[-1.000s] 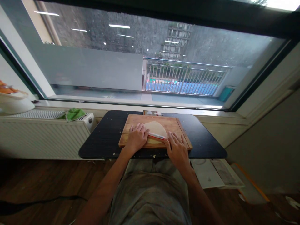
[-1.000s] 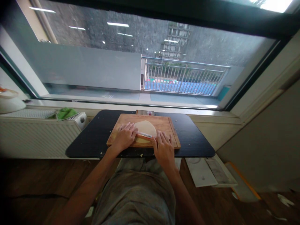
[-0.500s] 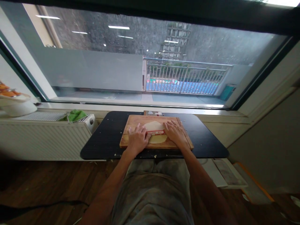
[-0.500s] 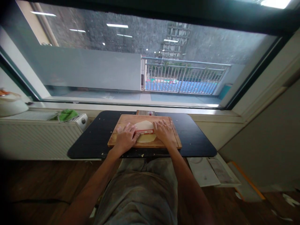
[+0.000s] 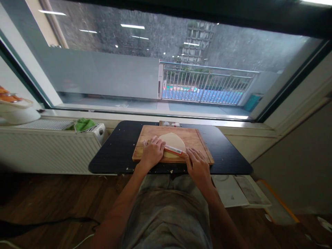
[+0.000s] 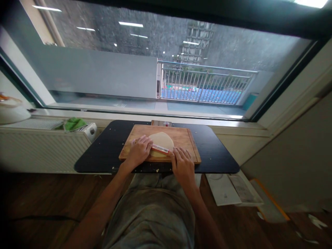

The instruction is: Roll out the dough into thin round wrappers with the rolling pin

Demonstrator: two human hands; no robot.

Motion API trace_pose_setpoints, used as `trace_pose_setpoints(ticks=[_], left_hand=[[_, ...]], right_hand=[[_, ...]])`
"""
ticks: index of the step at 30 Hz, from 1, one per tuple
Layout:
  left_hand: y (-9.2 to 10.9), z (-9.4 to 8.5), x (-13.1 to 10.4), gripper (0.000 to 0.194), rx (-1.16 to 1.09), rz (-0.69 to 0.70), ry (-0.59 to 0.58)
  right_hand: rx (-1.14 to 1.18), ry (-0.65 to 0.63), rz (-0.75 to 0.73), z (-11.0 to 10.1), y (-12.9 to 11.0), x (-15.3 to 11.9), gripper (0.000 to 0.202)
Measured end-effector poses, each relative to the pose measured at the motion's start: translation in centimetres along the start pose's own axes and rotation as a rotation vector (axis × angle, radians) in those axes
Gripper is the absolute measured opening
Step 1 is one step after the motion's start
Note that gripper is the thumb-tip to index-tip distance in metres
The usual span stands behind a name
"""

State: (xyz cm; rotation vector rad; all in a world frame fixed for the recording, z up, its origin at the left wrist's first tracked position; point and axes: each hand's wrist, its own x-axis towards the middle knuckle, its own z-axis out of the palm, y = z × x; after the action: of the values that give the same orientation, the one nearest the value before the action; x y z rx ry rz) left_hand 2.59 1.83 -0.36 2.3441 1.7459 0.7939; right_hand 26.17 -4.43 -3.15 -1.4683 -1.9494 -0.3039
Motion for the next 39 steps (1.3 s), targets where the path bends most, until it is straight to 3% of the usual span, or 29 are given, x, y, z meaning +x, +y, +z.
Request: trace_pose_setpoints(ticks=[6, 10, 24, 29, 33, 39], left_hand=[[-0.1, 0.2, -0.1, 0.039, 0.017, 0.004, -0.005], [-0.2, 0.3, -0.1, 0.040, 0.025, 0.011, -0.018], [-0.4, 0.5, 0.0, 0.046, 0.027, 0.027, -0.032], [-0.5, 0.5, -0.1, 0.046, 0.024, 0.030, -0.032], [-0.7, 0.4, -0.1, 0.045, 0.026, 0.035, -0.030], [-0.5, 0.2, -0.6, 0.048, 0.025, 0.000, -0.011]], right_hand=[[-0.003, 0.103, 0.061, 0.3, -1.8, -1.3, 0.045], [0.008, 0.123, 0.015, -0.4, -3.2, -2.3, 0.041], [0.122, 0.050, 0.007, -1.8, -4.9, -3.4, 0.043], [0.020, -0.017, 0.012, -2.5, -5.3, -3.2, 0.044], [-0.085, -0.065, 0.036, -2.3, -4.8, -2.3, 0.046], [-0.239, -0.083, 0.140, -0.4, -1.5, 1.4, 0.051]])
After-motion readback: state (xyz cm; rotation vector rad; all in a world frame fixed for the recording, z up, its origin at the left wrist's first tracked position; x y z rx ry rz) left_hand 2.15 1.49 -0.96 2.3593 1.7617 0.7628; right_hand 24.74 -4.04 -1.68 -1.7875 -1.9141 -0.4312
